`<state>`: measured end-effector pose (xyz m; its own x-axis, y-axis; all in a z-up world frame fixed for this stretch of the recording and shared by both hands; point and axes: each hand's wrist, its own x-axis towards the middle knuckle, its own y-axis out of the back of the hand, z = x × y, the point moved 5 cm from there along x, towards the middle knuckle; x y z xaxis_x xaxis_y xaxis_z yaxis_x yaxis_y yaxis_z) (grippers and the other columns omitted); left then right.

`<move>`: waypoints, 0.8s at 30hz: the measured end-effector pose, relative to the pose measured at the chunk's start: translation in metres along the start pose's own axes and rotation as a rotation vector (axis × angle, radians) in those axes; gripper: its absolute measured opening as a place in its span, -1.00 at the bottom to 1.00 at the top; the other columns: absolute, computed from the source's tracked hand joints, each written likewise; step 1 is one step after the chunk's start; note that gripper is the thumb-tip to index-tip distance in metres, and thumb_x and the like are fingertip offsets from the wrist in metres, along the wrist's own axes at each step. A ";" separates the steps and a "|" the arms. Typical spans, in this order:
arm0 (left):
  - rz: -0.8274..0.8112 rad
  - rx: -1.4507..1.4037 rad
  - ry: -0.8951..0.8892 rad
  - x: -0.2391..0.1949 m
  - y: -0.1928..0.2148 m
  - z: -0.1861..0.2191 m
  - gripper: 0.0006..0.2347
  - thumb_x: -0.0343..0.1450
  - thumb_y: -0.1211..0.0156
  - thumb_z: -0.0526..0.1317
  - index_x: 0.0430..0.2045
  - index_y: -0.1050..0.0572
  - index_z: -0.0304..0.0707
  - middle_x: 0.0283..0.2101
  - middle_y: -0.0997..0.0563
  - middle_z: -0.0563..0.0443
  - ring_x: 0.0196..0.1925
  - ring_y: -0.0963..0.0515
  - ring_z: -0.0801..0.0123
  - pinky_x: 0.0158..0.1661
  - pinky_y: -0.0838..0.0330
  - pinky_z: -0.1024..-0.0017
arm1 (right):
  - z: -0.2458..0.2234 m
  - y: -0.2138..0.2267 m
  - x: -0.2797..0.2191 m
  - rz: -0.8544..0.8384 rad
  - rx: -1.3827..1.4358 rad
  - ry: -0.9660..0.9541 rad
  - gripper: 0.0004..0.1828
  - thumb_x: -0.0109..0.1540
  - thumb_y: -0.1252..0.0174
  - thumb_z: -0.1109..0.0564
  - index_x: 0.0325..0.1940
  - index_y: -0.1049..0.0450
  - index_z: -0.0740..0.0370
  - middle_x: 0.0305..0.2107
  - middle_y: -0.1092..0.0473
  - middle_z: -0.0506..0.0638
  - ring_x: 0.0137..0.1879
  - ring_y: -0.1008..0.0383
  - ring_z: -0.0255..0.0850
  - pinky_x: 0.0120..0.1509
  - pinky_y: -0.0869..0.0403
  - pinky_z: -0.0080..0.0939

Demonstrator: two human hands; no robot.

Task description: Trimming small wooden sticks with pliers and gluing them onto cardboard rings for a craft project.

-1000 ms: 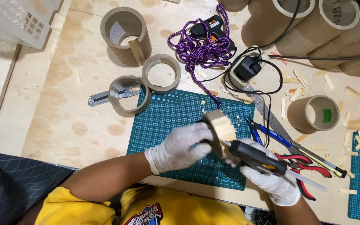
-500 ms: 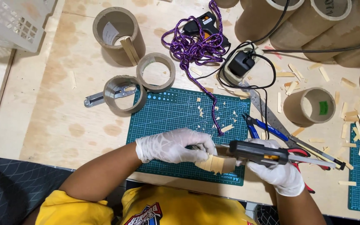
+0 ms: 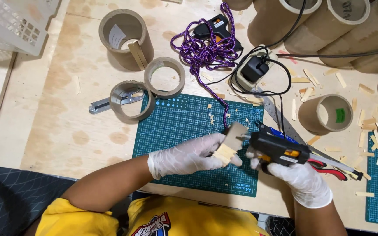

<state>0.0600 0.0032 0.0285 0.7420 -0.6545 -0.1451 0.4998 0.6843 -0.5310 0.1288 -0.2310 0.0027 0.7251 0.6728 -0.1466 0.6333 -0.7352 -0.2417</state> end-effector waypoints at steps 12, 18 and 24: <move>0.217 0.612 -0.373 -0.005 -0.004 0.023 -0.44 0.53 0.34 -0.16 0.38 0.15 -0.64 0.24 -0.23 -0.42 0.28 -0.30 -0.05 0.43 -0.09 0.16 | 0.009 -0.028 0.002 -0.220 -0.124 -0.137 -0.43 0.19 -0.35 -0.09 0.10 -0.45 0.37 -0.14 -0.63 0.15 -0.15 -0.68 -0.15 -0.09 -0.69 -0.20; 0.306 0.891 -0.442 -0.003 0.005 0.007 -0.62 0.56 0.33 -0.13 0.19 -0.24 -0.43 0.15 -0.47 -0.20 0.33 -0.38 -0.01 0.51 0.18 0.04 | -0.001 -0.027 0.002 -0.272 -0.202 0.097 -0.56 0.36 -0.09 0.06 0.25 -0.42 0.36 -0.11 -0.61 0.13 -0.23 -0.60 -0.22 -0.15 -0.64 -0.29; 0.351 1.060 -0.598 -0.009 -0.005 0.019 -0.77 0.58 0.17 -0.24 -0.08 -0.27 -0.54 -0.05 -0.35 -0.36 0.06 -0.36 -0.15 0.27 -0.27 -0.03 | -0.006 -0.036 0.003 -0.448 0.069 -0.114 -0.36 0.40 -0.16 -0.17 0.32 -0.28 0.41 -0.07 -0.43 0.14 -0.13 -0.46 -0.15 -0.01 -0.54 -0.15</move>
<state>0.0596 0.0114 0.0487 0.8539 -0.3286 0.4036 0.1417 0.8930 0.4271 0.1099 -0.2029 0.0163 0.3472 0.9305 -0.1162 0.8554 -0.3651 -0.3674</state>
